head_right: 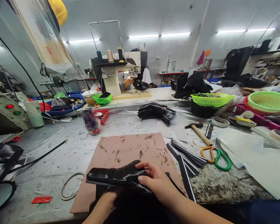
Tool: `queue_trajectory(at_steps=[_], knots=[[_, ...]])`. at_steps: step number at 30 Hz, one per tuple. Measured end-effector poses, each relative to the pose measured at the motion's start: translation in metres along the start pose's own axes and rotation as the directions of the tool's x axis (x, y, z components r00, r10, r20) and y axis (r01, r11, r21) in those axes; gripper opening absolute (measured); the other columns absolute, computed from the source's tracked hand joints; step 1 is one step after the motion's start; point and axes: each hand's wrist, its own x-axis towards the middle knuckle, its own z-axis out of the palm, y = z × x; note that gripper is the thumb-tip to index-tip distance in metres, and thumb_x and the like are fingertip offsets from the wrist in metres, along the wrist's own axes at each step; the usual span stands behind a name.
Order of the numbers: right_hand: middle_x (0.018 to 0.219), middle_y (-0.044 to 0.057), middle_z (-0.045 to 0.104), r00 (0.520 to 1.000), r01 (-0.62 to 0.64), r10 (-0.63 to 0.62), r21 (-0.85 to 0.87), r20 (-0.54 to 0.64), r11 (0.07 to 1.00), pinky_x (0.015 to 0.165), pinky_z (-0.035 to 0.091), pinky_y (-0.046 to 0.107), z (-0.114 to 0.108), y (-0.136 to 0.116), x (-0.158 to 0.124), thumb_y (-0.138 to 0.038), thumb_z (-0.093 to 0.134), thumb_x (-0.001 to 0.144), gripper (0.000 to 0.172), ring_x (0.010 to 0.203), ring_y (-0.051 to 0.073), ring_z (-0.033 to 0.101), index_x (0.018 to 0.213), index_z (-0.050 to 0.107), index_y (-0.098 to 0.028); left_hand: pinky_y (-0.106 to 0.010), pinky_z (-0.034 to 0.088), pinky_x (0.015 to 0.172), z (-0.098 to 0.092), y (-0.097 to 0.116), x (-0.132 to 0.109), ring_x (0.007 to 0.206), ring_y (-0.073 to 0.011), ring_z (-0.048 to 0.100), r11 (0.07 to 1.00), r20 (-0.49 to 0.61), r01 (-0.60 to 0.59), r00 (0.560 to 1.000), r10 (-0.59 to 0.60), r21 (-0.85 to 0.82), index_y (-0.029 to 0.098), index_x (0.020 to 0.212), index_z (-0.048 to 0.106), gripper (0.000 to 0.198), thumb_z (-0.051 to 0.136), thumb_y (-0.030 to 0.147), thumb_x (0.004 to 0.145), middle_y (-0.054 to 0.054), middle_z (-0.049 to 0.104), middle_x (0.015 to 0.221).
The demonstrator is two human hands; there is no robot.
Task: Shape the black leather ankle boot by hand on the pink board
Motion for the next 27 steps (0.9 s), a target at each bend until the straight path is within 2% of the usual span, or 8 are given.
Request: queue_trajectory(at_steps=[6,9,11,13,15,16,19,27], knots=[[0.092,0.005,0.064,0.987,0.157,-0.159,-0.094,-0.015,0.983,0.079,0.047,0.035,-0.008,-0.018,-0.017,-0.041,0.063,0.068,0.040,0.085,0.020,0.061,0.101,0.053,-0.021,-0.033,0.052,0.071,-0.088,0.011,-0.023,0.082,-0.0239,0.063,0.960,-0.102,0.140,0.980,-0.169,-0.244,0.017,0.089,0.064,0.029,0.063,0.029,0.063,-0.005,0.068,0.089],[0.095,0.005,0.064,0.932,0.363,-0.331,-0.351,0.149,0.863,0.074,0.051,0.030,-0.006,-0.041,-0.049,-0.031,0.056,0.077,0.042,0.087,0.018,0.062,0.117,0.046,-0.024,-0.026,0.051,0.060,-0.125,0.062,-0.013,0.070,-0.0188,0.062,0.968,-0.055,-0.220,0.972,0.228,0.118,0.017,0.086,0.063,0.018,0.056,0.023,0.069,-0.002,0.066,0.074],[0.076,-0.003,0.064,0.856,0.511,-0.440,-0.570,0.270,0.644,0.060,0.051,0.024,-0.006,-0.057,-0.073,-0.024,0.057,0.079,0.054,0.066,0.013,0.062,0.128,0.036,-0.032,-0.021,0.046,0.054,-0.139,0.111,-0.010,0.060,-0.0129,0.056,0.707,-0.043,-0.569,0.766,0.642,0.419,0.018,0.077,0.061,0.011,0.052,0.014,0.072,0.001,0.062,0.068],[0.062,-0.007,0.059,0.710,0.595,-0.642,-0.735,0.290,0.325,0.051,0.049,0.020,-0.007,-0.068,-0.090,-0.021,0.060,0.079,0.059,0.051,0.010,0.056,0.130,0.034,-0.035,-0.022,0.045,0.061,-0.140,0.157,-0.013,0.068,-0.0123,0.055,0.324,0.178,-0.776,0.483,0.858,0.542,0.018,0.073,0.057,0.014,0.049,0.007,0.076,0.000,0.063,0.077],[0.073,-0.001,0.063,0.467,0.559,-0.828,-0.829,0.309,0.005,0.054,0.050,0.022,-0.007,-0.072,-0.097,-0.020,0.060,0.079,0.052,0.056,0.012,0.058,0.126,0.040,-0.031,-0.028,0.044,0.074,-0.126,0.185,-0.018,0.085,-0.0166,0.055,0.000,0.466,-0.862,0.274,0.841,0.507,0.018,0.078,0.057,0.012,0.048,0.010,0.080,-0.003,0.063,0.092],[0.085,0.004,0.065,0.366,0.529,-0.857,-0.839,0.361,-0.128,0.057,0.050,0.024,-0.006,-0.071,-0.097,-0.020,0.057,0.081,0.044,0.062,0.014,0.059,0.122,0.043,-0.027,-0.030,0.042,0.075,-0.114,0.190,-0.020,0.085,-0.0171,0.054,-0.087,0.598,-0.887,0.230,0.768,0.453,0.018,0.077,0.057,0.012,0.048,0.013,0.083,-0.003,0.063,0.091],[0.102,0.012,0.064,0.318,0.566,-0.733,-0.741,0.601,-0.362,0.058,0.050,0.027,0.000,-0.062,-0.086,-0.019,0.042,0.086,0.021,0.068,0.016,0.060,0.102,0.055,-0.016,-0.030,0.038,0.063,-0.077,0.173,-0.021,0.065,-0.0145,0.049,-0.181,0.795,-0.918,0.194,0.575,0.354,0.018,0.065,0.053,0.019,0.049,0.016,0.083,0.000,0.059,0.068],[0.102,0.007,0.065,0.345,0.703,-0.569,-0.607,0.746,-0.370,0.067,0.048,0.028,-0.007,-0.061,-0.083,-0.020,0.038,0.091,0.017,0.078,0.017,0.056,0.089,0.054,-0.016,-0.032,0.033,0.062,-0.068,0.146,-0.018,0.065,-0.0149,0.045,-0.049,0.834,-0.938,0.280,0.476,0.343,0.019,0.065,0.050,0.012,0.060,0.020,0.072,0.002,0.056,0.068]])
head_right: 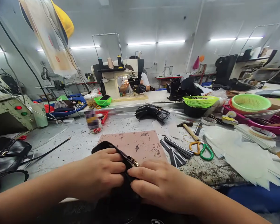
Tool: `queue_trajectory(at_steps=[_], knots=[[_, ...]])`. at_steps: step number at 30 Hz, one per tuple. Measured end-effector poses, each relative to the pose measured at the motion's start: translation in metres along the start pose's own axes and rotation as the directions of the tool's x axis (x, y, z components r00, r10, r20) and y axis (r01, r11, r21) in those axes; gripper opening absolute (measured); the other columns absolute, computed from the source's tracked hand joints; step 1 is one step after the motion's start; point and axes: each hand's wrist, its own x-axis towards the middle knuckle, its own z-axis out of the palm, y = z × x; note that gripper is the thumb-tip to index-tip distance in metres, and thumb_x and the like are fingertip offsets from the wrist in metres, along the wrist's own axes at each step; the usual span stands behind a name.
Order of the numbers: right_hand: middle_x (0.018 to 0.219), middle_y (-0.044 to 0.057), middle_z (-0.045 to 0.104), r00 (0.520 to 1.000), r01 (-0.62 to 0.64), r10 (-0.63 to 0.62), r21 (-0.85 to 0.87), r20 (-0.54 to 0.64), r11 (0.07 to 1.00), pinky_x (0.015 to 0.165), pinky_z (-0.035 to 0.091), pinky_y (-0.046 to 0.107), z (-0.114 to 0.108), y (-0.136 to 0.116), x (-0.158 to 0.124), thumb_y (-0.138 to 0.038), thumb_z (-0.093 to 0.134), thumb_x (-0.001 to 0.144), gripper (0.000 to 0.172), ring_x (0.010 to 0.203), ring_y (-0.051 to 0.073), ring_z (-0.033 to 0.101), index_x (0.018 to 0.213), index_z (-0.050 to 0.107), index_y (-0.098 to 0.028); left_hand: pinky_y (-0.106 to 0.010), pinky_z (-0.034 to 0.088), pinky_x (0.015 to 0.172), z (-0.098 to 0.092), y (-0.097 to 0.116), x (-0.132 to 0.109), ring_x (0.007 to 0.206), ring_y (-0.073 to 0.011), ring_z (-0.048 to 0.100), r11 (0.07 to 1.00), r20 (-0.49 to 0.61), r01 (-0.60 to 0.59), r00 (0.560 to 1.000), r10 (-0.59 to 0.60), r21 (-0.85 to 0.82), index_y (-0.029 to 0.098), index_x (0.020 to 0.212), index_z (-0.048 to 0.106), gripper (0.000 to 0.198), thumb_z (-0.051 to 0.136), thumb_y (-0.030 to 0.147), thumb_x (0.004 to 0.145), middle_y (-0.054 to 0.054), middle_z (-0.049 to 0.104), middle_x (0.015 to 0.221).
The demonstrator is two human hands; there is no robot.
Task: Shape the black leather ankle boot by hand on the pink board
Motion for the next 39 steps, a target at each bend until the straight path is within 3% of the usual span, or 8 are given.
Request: queue_trajectory(at_steps=[8,15,21,28,31,33,37,39], knots=[[0.058,-0.004,0.055,0.992,-0.012,0.009,-0.024,-0.127,1.000,0.094,0.035,0.032,-0.008,-0.008,0.009,-0.026,0.049,0.087,0.010,0.065,0.012,0.048,0.080,0.055,-0.020,-0.038,0.032,0.090,0.005,0.007,-0.013,0.071,-0.0156,0.050,0.979,-0.307,0.079,0.951,-0.018,0.188,0.018,0.066,0.049,0.017,0.049,0.024,0.082,0.001,0.056,0.070],[0.052,-0.005,0.050,0.982,0.102,-0.106,-0.029,-0.159,0.994,0.095,0.038,0.031,-0.010,-0.019,0.015,-0.025,0.049,0.086,0.014,0.057,0.011,0.048,0.074,0.057,-0.021,-0.039,0.035,0.091,0.039,0.012,-0.012,0.083,-0.0166,0.056,0.964,-0.702,0.227,0.710,-0.064,0.141,0.015,0.069,0.047,0.023,0.042,0.026,0.089,-0.003,0.059,0.076],[0.083,0.004,0.064,0.979,0.001,0.003,0.022,-0.205,1.000,0.076,0.047,0.024,-0.006,-0.023,0.013,-0.027,0.050,0.086,0.032,0.070,0.012,0.056,0.055,0.052,-0.019,-0.040,0.035,0.091,0.050,0.017,-0.006,0.086,-0.0166,0.057,0.945,-0.742,0.247,0.671,-0.008,0.213,0.014,0.059,0.044,0.024,0.038,0.004,0.080,-0.002,0.058,0.074],[0.084,0.005,0.063,0.991,0.042,-0.041,0.004,-0.130,0.999,0.062,0.045,0.029,-0.009,-0.021,0.019,-0.025,0.052,0.084,0.022,0.065,0.013,0.052,0.063,0.056,-0.017,-0.038,0.036,0.086,0.041,0.026,-0.010,0.099,-0.0210,0.049,0.885,-0.816,0.399,0.577,-0.040,0.239,0.020,0.084,0.060,0.010,0.053,0.016,0.080,-0.005,0.058,0.097],[0.088,0.004,0.063,0.993,0.023,-0.028,-0.046,-0.113,0.999,0.060,0.043,0.030,-0.009,-0.019,0.018,-0.029,0.057,0.081,0.021,0.065,0.014,0.052,0.063,0.053,-0.018,-0.027,0.039,0.064,0.036,0.033,-0.015,0.071,-0.0139,0.050,0.897,-0.738,0.426,0.643,-0.205,0.121,0.019,0.090,0.059,0.013,0.058,0.017,0.077,-0.003,0.057,0.079],[0.085,0.002,0.062,0.996,0.008,-0.013,-0.054,-0.089,0.998,0.058,0.042,0.030,-0.008,-0.020,0.018,-0.029,0.057,0.080,0.021,0.061,0.013,0.051,0.062,0.052,-0.019,-0.022,0.039,0.054,0.035,0.037,-0.016,0.061,-0.0103,0.049,0.872,-0.596,0.439,0.647,-0.475,-0.219,0.019,0.086,0.054,0.013,0.058,0.014,0.074,0.000,0.056,0.076],[0.101,0.004,0.061,0.997,-0.005,-0.001,-0.073,-0.083,0.997,0.060,0.044,0.029,-0.009,-0.024,0.020,-0.025,0.054,0.079,0.017,0.062,0.012,0.053,0.063,0.054,-0.020,-0.019,0.038,0.047,0.029,0.039,-0.012,0.051,-0.0078,0.046,0.356,-0.146,0.383,0.478,-0.866,-0.853,0.020,0.093,0.045,0.033,0.063,0.020,0.065,0.006,0.051,0.065],[0.114,0.005,0.058,0.996,-0.018,0.010,-0.088,-0.092,0.996,0.062,0.046,0.029,-0.011,-0.026,0.021,-0.023,0.052,0.080,0.019,0.064,0.012,0.055,0.062,0.054,-0.020,-0.018,0.038,0.047,0.023,0.038,-0.010,0.051,-0.0075,0.046,0.141,0.016,0.273,0.503,-0.864,-0.952,0.019,0.092,0.046,0.034,0.064,0.021,0.063,0.007,0.050,0.061]])
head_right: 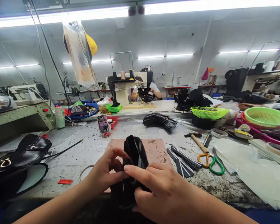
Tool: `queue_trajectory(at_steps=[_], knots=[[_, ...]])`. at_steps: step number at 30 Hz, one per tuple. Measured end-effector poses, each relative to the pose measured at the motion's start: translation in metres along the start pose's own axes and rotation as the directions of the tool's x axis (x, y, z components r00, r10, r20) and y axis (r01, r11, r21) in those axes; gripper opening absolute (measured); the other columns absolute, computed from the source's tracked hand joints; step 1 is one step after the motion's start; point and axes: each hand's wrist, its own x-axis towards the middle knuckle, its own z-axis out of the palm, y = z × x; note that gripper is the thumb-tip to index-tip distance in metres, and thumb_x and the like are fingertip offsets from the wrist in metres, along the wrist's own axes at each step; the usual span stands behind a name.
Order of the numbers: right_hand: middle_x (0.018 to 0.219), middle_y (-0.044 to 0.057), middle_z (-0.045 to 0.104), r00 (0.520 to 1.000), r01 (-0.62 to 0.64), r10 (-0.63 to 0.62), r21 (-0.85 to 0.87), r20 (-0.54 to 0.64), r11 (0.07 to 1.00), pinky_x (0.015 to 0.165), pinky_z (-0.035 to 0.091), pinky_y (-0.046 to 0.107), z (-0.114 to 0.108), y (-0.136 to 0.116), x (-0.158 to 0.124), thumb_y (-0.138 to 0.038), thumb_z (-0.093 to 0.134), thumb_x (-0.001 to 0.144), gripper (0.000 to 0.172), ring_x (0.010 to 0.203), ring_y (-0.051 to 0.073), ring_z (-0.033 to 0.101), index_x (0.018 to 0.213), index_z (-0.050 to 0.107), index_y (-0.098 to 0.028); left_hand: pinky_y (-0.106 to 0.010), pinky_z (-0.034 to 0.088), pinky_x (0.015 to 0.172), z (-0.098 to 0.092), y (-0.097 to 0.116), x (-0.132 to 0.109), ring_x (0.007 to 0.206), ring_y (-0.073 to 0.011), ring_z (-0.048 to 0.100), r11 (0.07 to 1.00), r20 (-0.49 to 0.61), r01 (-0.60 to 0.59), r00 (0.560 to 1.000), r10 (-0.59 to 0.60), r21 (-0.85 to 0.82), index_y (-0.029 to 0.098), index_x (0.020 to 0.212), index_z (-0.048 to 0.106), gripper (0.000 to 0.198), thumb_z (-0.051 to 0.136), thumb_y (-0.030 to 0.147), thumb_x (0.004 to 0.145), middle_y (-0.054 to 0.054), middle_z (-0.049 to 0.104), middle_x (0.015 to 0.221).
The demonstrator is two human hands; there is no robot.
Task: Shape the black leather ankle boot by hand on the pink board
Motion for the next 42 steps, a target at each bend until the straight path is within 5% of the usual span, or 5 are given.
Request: queue_trajectory(at_steps=[8,18,28,34,42], knots=[[0.105,0.012,0.060,0.996,-0.083,0.081,-0.051,-0.034,0.995,0.074,0.048,0.031,-0.010,0.001,0.004,-0.025,0.047,0.086,0.020,0.086,0.018,0.060,0.070,0.057,-0.018,-0.021,0.049,0.056,-0.007,0.012,0.000,0.061,-0.0088,0.060,0.907,0.115,0.057,0.993,-0.010,-0.417,0.015,0.067,0.044,0.028,0.070,0.026,0.068,-0.003,0.062,0.092],[0.080,0.000,0.058,0.961,-0.239,0.207,0.172,0.184,0.956,0.067,0.042,0.028,-0.014,0.001,0.018,-0.013,0.056,0.076,0.014,0.067,0.012,0.052,0.065,0.049,-0.018,-0.024,0.048,0.063,-0.018,0.020,-0.008,0.069,-0.0124,0.059,0.984,0.166,-0.054,0.983,0.082,-0.169,0.016,0.081,0.064,0.017,0.060,0.031,0.078,-0.005,0.066,0.082],[0.065,0.000,0.057,0.931,-0.364,0.365,0.119,0.011,0.924,0.064,0.042,0.032,0.007,0.032,0.019,-0.028,0.064,0.077,0.024,0.067,0.018,0.048,0.066,0.044,-0.020,-0.024,0.044,0.059,-0.010,0.006,0.001,0.062,-0.0122,0.053,0.997,-0.042,-0.057,0.998,0.055,-0.053,0.015,0.081,0.063,0.017,0.065,0.026,0.068,0.000,0.060,0.068],[0.081,0.000,0.058,0.932,-0.357,0.328,0.220,0.156,0.908,0.097,0.029,0.049,0.003,0.037,0.021,-0.022,0.051,0.085,0.014,0.075,0.014,0.055,0.074,0.042,-0.021,-0.028,0.045,0.066,-0.011,-0.002,0.009,0.073,-0.0158,0.057,0.984,-0.063,0.029,0.997,-0.041,-0.174,0.014,0.086,0.065,0.023,0.068,0.029,0.068,-0.003,0.064,0.077],[0.081,0.001,0.055,0.917,-0.392,0.363,0.203,0.165,0.897,0.098,0.025,0.057,0.002,0.038,0.019,-0.021,0.045,0.087,0.015,0.076,0.015,0.055,0.073,0.038,-0.021,-0.029,0.045,0.072,-0.007,0.000,0.011,0.077,-0.0172,0.059,0.960,-0.046,0.061,0.996,-0.077,-0.274,0.016,0.091,0.067,0.029,0.070,0.031,0.067,-0.003,0.067,0.081]])
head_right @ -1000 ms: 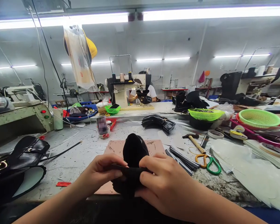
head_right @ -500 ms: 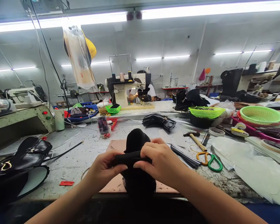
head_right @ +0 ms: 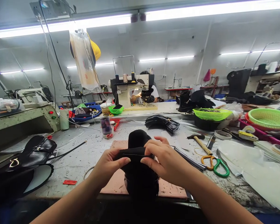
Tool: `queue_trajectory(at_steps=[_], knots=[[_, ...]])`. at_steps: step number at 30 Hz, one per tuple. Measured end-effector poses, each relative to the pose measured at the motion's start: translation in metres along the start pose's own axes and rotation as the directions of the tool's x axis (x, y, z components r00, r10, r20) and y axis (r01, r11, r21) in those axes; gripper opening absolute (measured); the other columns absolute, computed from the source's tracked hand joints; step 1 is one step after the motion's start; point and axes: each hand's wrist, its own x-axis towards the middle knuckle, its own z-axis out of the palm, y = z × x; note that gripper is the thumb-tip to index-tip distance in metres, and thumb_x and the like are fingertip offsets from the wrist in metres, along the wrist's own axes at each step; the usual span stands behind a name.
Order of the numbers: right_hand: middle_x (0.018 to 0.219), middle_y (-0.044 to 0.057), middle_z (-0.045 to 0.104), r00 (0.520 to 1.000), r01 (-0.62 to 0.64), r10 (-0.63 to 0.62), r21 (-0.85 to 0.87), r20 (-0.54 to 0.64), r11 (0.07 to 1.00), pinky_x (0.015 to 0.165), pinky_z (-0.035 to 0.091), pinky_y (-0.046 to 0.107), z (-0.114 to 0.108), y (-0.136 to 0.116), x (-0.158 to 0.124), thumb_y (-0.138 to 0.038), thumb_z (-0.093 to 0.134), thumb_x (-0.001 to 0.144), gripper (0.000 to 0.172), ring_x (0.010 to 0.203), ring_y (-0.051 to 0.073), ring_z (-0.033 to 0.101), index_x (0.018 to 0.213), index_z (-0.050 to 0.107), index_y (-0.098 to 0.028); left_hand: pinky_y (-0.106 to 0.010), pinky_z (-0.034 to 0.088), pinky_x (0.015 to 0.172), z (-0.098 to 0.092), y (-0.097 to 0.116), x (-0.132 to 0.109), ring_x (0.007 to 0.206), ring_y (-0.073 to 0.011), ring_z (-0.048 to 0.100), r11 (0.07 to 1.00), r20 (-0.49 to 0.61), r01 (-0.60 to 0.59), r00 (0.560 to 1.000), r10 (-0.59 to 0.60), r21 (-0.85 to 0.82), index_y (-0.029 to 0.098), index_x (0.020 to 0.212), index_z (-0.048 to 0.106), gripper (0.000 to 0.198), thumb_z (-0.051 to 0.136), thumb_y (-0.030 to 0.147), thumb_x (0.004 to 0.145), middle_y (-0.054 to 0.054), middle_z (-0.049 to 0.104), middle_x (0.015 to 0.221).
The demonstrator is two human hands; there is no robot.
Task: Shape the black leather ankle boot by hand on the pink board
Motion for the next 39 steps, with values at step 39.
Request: queue_trajectory(at_steps=[39], knots=[[0.065,-0.006,0.054,0.996,0.069,-0.067,-0.025,0.051,0.997,0.106,0.015,0.054,-0.003,-0.007,0.012,-0.022,0.049,0.083,0.020,0.057,0.009,0.052,0.065,0.040,-0.020,-0.018,0.038,0.061,-0.020,0.063,-0.003,0.065,-0.0089,0.049,0.582,0.487,-0.493,0.854,0.183,0.646,0.015,0.068,0.064,0.009,0.061,0.013,0.076,0.001,0.054,0.068]])
